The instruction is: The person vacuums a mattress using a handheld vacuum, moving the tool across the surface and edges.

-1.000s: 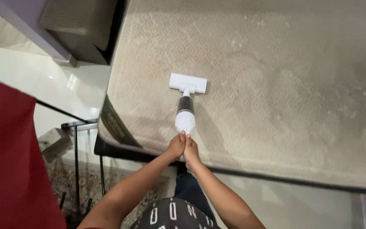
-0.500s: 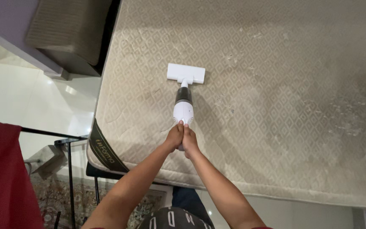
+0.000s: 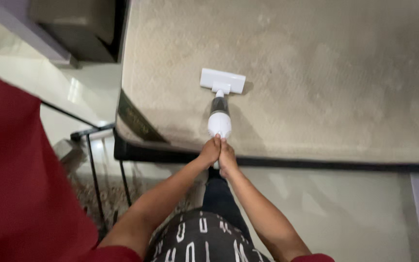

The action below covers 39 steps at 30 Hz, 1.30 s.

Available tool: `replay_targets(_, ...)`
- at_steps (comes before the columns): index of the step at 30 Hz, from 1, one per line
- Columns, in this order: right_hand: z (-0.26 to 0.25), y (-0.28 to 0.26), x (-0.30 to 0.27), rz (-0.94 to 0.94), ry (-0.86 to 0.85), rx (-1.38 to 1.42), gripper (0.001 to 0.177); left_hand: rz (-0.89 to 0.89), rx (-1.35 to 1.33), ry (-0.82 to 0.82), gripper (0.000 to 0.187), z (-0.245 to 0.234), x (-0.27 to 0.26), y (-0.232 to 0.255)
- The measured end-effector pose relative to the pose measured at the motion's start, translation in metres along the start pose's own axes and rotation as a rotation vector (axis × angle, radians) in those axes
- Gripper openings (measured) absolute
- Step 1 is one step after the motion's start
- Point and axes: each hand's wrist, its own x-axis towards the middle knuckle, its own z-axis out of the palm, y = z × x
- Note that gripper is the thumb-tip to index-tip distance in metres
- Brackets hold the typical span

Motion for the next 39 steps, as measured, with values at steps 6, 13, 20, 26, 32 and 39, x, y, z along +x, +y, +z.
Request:
replay_targets(6, -0.012, 0.052, -0.102, 0.02, 0.039, 0.057, 0.063, 0.137, 0.037, 0.011, 0.068, 0.02, -0.103, -0.045)
replay_targets(13, -0.026, 0.073, -0.18, 0.099, 0.077, 0.029, 0.064, 0.103, -0.036, -0.091, 0.067, 0.026, -0.189, -0.055)
replay_targets(20, -0.035, 0.074, -0.214, 0.155, 0.096, 0.006, 0.066, -0.031, -0.034, -0.155, 0.069, 0.034, -0.222, -0.052)
replay_targets(26, -0.032, 0.054, -0.221, 0.16, 0.081, 0.014, 0.061, -0.035, -0.065, -0.2, 0.071, 0.029, -0.223, -0.036)
replay_targets(32, -0.025, 0.048, -0.199, 0.085, 0.067, 0.068, 0.064, -0.03, 0.038, -0.153, 0.07, 0.028, -0.192, -0.034)
replay_targets(39, -0.039, 0.016, -0.088, -0.013, 0.085, 0.023, 0.064, 0.164, 0.107, -0.029, 0.067, 0.05, -0.072, -0.023)
